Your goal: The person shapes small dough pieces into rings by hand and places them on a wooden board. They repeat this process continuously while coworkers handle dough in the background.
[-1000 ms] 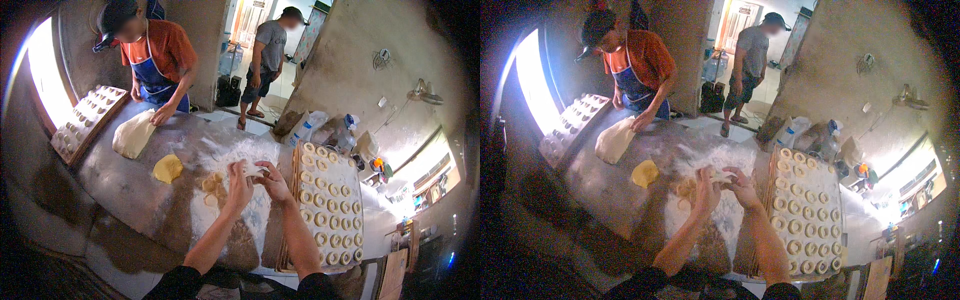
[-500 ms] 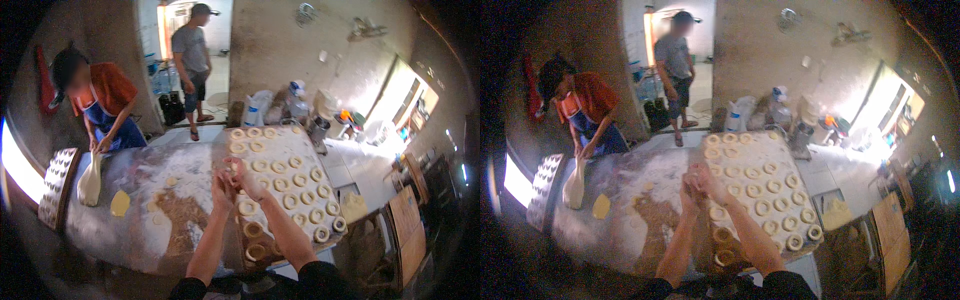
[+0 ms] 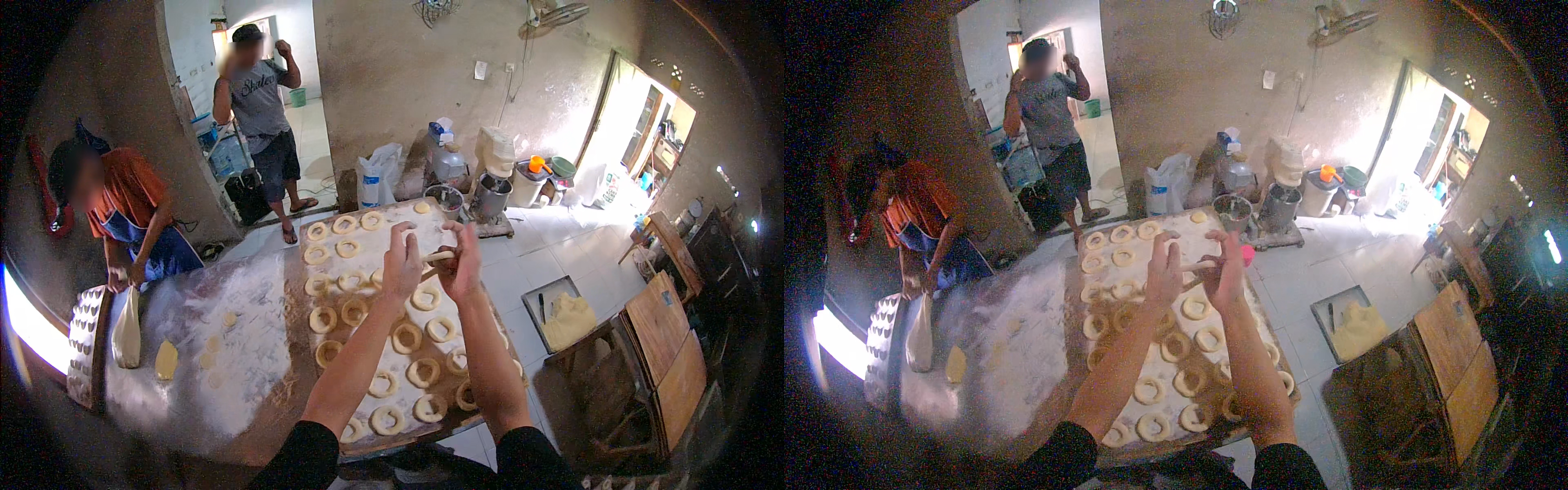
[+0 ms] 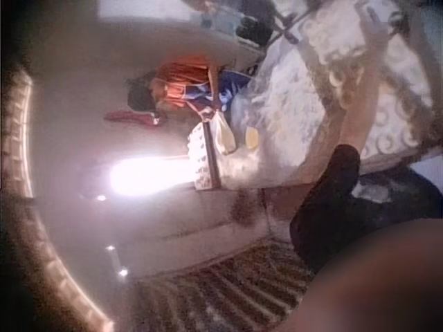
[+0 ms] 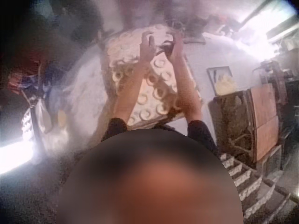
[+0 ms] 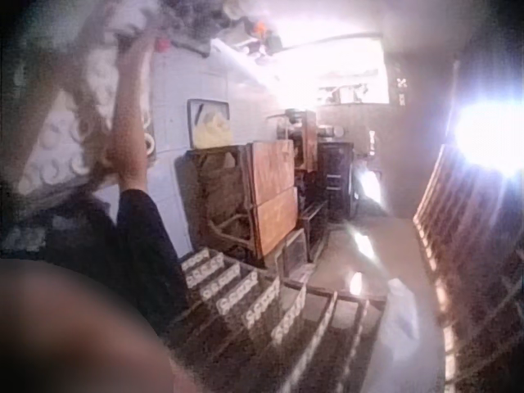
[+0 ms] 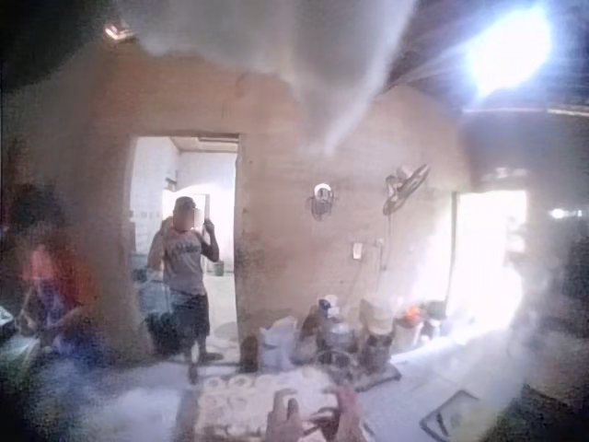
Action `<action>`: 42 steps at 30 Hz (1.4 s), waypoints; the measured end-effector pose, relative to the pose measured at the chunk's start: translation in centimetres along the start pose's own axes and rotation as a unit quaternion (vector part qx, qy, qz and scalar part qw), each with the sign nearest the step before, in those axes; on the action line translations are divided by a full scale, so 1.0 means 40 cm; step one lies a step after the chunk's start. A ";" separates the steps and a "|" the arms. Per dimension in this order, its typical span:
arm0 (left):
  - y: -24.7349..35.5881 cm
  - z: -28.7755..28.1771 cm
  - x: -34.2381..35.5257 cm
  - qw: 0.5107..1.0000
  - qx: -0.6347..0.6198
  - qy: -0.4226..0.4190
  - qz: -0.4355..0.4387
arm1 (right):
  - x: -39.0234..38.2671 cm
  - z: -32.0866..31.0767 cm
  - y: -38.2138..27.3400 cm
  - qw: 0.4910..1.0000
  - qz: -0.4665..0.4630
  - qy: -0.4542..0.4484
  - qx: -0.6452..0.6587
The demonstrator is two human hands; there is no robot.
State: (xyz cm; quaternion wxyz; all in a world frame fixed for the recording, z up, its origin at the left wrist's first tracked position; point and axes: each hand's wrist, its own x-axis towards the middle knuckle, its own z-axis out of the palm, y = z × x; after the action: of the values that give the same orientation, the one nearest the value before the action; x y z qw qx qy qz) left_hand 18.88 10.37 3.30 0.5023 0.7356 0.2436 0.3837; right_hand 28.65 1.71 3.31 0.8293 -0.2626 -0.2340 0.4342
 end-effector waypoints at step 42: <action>-0.416 -0.862 -0.601 0.884 0.302 0.201 -0.293 | -0.117 0.457 0.917 0.665 0.065 -0.429 -0.608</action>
State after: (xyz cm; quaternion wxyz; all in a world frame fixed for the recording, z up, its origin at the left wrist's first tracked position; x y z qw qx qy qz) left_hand -22.69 17.78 -12.85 0.2855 0.6539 0.6482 0.2661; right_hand -6.93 19.80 -7.12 0.2633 -0.5081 -0.7582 0.3125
